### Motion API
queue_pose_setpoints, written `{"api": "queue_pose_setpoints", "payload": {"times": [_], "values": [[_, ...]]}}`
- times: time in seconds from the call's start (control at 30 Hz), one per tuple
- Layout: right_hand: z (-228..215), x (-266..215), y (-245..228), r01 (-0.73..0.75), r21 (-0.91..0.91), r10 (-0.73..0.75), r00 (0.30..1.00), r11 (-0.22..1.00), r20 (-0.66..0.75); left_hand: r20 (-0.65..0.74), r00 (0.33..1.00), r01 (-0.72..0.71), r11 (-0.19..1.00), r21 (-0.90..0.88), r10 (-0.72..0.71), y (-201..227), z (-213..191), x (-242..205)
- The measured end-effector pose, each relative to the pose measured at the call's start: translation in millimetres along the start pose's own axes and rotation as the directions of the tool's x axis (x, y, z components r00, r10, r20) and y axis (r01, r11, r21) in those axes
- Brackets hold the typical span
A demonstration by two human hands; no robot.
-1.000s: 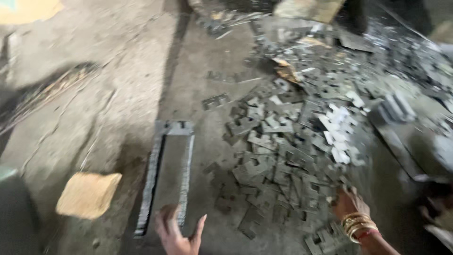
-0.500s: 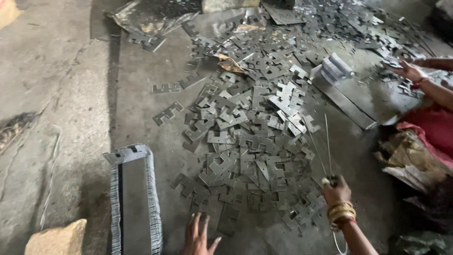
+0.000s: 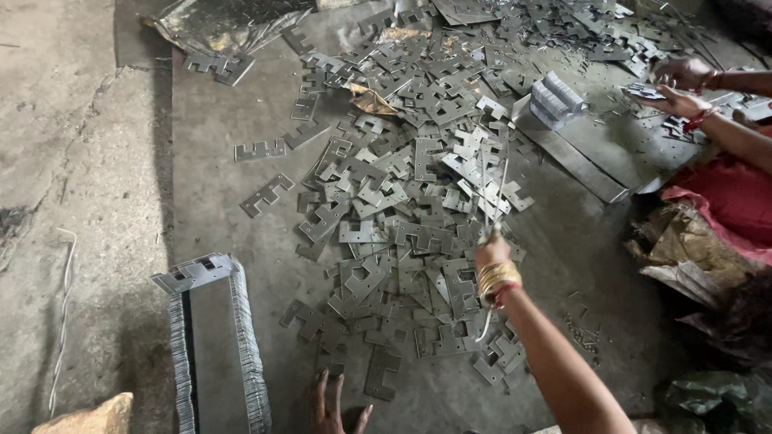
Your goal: The person sits on the floor and sorts small metal pieces from a large pile into neat stacks. They pick up pieces one by one or in small groups, align them, and place them into organized stacks on the floor.
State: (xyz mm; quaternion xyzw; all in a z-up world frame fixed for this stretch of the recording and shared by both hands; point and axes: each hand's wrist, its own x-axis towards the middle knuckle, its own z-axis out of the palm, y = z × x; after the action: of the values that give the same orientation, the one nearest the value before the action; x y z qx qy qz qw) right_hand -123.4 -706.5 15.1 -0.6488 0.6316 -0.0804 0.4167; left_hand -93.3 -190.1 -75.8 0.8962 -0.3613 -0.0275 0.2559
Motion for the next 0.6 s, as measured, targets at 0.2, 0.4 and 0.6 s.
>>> {"api": "queue_pose_setpoints", "payload": {"times": [0.2,0.4,0.6], "values": [[61,-82,86,0.302,-0.080,-0.293,0.950,0.950,0.110,-0.070,0.997,0.015,0.993,-0.120,-0.023,30,-26,5],[84,-184,133,0.353,0.141,-0.374,0.913,0.925,0.163,-0.209,0.970,-0.119,0.992,0.051,0.127,54,-62,6],[63,-254,148,0.467,0.252,-0.503,0.859,0.847,0.099,-0.065,0.996,-0.054,0.997,0.059,0.058,59,-78,7]]}}
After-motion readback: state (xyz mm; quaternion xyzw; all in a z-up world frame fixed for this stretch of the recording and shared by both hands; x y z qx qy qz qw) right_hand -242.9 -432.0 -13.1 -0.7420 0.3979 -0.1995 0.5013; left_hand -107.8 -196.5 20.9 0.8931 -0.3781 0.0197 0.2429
